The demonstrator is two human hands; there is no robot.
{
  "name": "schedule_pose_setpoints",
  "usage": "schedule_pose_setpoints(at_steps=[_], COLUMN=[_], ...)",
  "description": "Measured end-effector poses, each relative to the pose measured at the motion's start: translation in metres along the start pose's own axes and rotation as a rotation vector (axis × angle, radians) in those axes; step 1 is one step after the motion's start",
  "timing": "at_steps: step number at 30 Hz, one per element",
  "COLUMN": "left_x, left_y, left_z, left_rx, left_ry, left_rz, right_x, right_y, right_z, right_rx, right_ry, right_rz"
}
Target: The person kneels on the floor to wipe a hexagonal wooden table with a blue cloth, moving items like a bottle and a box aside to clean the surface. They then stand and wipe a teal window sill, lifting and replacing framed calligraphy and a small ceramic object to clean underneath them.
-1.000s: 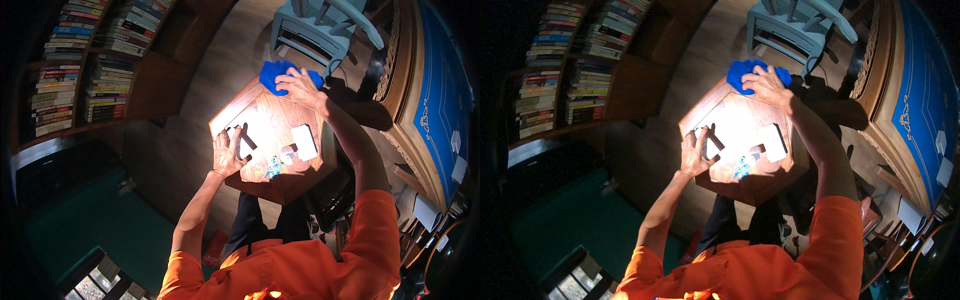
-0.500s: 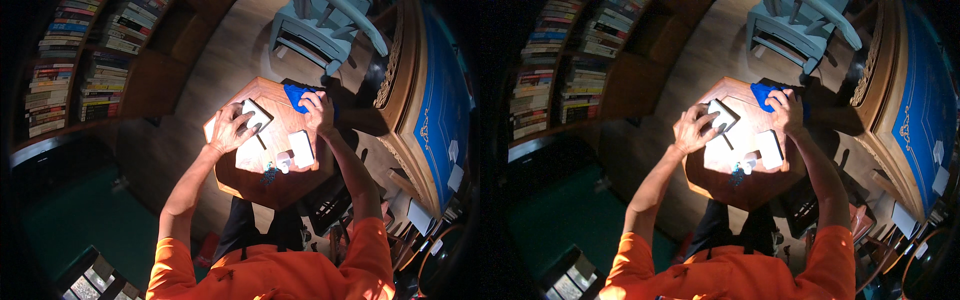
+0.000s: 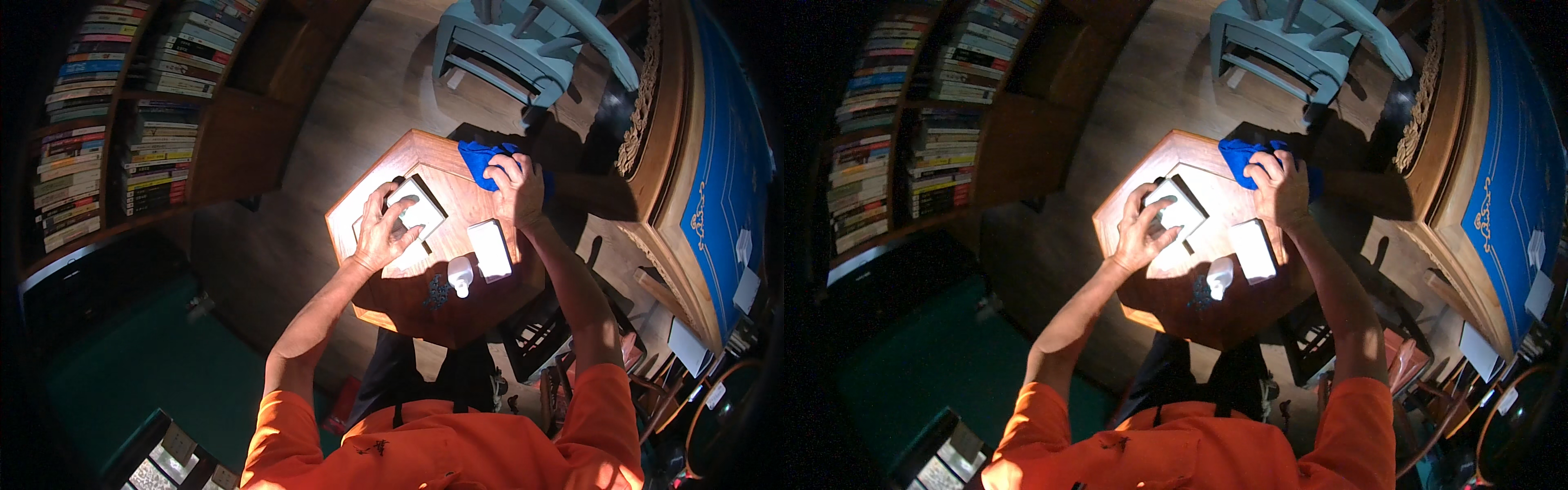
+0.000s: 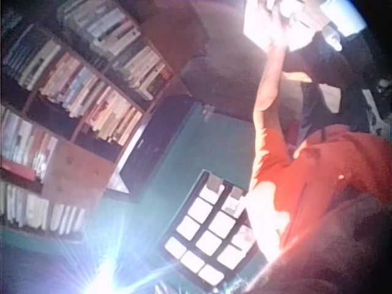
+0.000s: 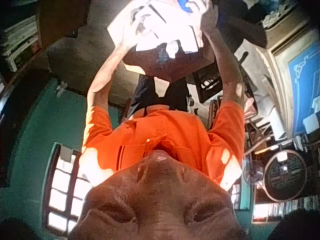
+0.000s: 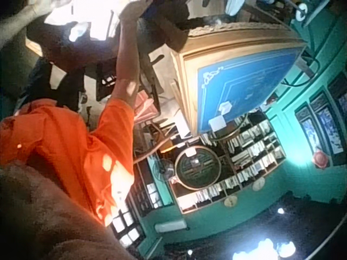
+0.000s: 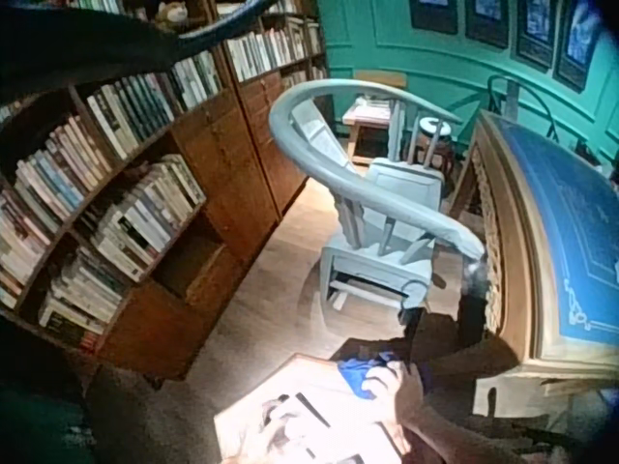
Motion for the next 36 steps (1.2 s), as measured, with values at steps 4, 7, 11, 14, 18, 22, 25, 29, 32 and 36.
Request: schedule_pose_setpoints(at_steps=[4, 7, 11, 14, 18, 22, 25, 29, 32, 36], left_x=[-0.008, -0.02, -0.033, -0.041, -0.037, -0.011, 0.008, 0.014, 0.015, 0.017], left_y=[0.017, 0.04, 0.055, 0.043, 0.001, -0.045, -0.058, -0.061, -0.067, -0.08], left_z=[0.0, 0.01, 0.013, 0.007, 0.019, 0.047, 0.059, 0.06, 0.058, 0.054], left_rx=[-0.214, -0.444, -0.406, -0.277, -0.259, -0.125, -0.2, -0.16, -0.137, -0.173], left_ry=[0.237, 0.369, 0.276, 0.078, 0.005, -0.142, -0.221, -0.272, -0.331, -0.396], left_rz=[-0.101, -0.193, -0.13, -0.196, -0.317, -0.242, -0.05, -0.007, 0.064, 0.213], right_x=[0.002, 0.001, 0.0, 0.004, 0.004, 0.003, 0.003, 0.006, 0.005, 0.004], right_y=[0.002, 0.0, -0.002, 0.003, 0.004, 0.001, 0.001, 0.005, 0.003, 0.003], right_z=[-0.002, -0.001, 0.002, -0.002, -0.001, 0.001, 0.001, -0.003, -0.003, -0.002], right_rx=[0.015, 0.01, 0.0, -0.049, -0.081, -0.092, -0.082, -0.102, -0.103, -0.093], right_ry=[0.011, 0.002, 0.016, 0.01, 0.001, -0.001, 0.007, 0.007, 0.016, 0.006], right_rz=[0.052, 0.044, 0.013, -0.021, -0.047, -0.04, -0.035, -0.068, -0.071, -0.061])
Point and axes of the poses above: each hand's wrist, its own y-axis away from the middle knuckle, its own x-axis out of the palm, z = x × y, the point moved 5 cm from there along -y, towards the middle knuckle, and after that the axes turned 13 degrees about -z, right-handed, at the moved point
